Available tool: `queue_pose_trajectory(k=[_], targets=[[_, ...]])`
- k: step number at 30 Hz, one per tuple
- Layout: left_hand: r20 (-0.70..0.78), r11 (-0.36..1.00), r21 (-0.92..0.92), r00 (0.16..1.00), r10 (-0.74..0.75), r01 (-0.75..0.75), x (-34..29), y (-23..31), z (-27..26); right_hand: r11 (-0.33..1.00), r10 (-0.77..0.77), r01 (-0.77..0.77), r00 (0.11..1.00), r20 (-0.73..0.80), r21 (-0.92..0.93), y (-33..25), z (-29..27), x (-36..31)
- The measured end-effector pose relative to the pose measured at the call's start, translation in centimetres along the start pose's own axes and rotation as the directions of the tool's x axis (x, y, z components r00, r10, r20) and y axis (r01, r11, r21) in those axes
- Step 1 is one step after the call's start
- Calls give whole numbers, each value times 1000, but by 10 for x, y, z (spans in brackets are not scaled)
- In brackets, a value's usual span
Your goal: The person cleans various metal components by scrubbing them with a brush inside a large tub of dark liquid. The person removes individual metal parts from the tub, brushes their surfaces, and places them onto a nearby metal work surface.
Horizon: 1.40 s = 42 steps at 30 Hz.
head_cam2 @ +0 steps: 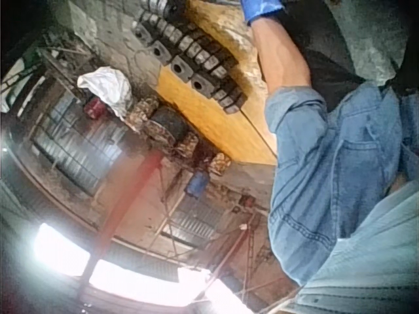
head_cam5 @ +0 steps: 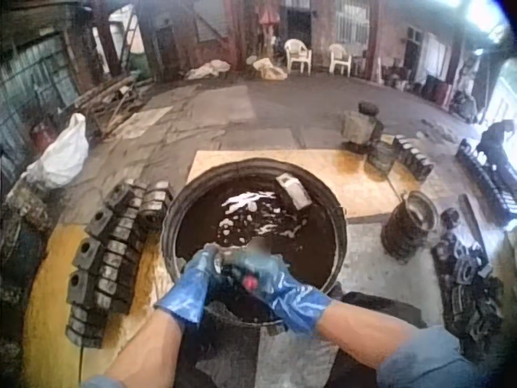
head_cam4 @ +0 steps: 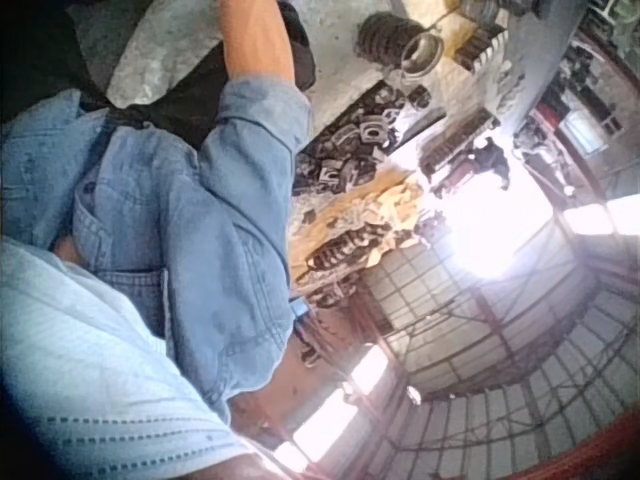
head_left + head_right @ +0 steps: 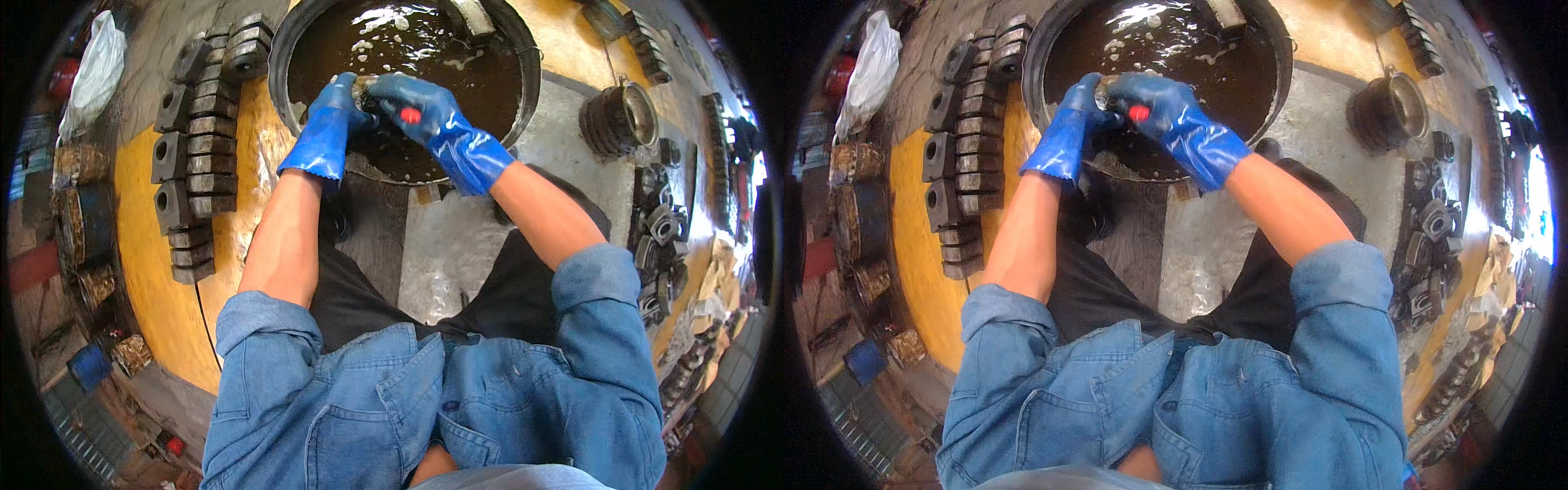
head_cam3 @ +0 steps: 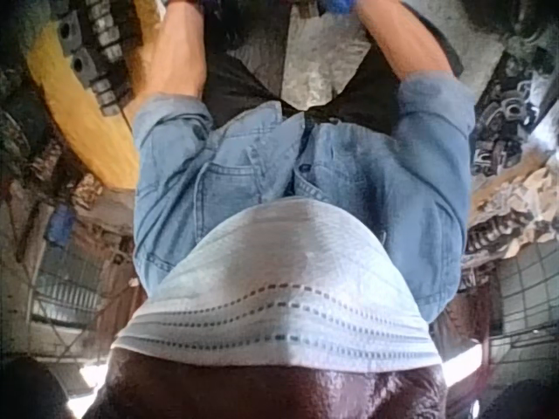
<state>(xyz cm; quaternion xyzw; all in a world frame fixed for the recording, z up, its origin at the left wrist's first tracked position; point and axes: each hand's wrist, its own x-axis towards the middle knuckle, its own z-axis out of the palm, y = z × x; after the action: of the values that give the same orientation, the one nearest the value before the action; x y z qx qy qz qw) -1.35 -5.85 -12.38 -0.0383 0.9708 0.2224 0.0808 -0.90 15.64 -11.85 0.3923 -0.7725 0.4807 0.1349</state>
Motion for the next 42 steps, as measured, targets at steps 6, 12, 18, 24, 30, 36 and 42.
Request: queue_pose_trajectory(k=[6, 12, 18, 24, 30, 36, 42], targets=[[36, 999, -19, 999, -33, 34, -6, 10, -10, 849, 508, -471, 853, -121, 242, -16, 3, 14], [53, 997, -5, 995, -83, 83, -15, 26, -20, 680, 726, -690, 680, -99, 249, -7, 0, 10], [63, 999, 0, 997, -35, 35, -16, 28, -17, 578, 786, -800, 598, -155, -159, 39, -21, 54], [89, 998, 53, 995, -39, 35, -35, 20, -24, 552, 832, -825, 536, -143, 120, 28, -22, 65], [77, 1000, 10, 997, -14, 14, -8, 10, -7, 494, 839, -845, 525, -142, -204, 133, -34, -29], [91, 992, 24, 988, -122, 120, -8, 4, -11, 432, 866, -849, 484, -122, -305, 58, -59, 26], [77, 994, 29, 992, -104, 102, -2, 11, -11, 554, 814, -811, 575, -84, -185, 31, -69, 45]])
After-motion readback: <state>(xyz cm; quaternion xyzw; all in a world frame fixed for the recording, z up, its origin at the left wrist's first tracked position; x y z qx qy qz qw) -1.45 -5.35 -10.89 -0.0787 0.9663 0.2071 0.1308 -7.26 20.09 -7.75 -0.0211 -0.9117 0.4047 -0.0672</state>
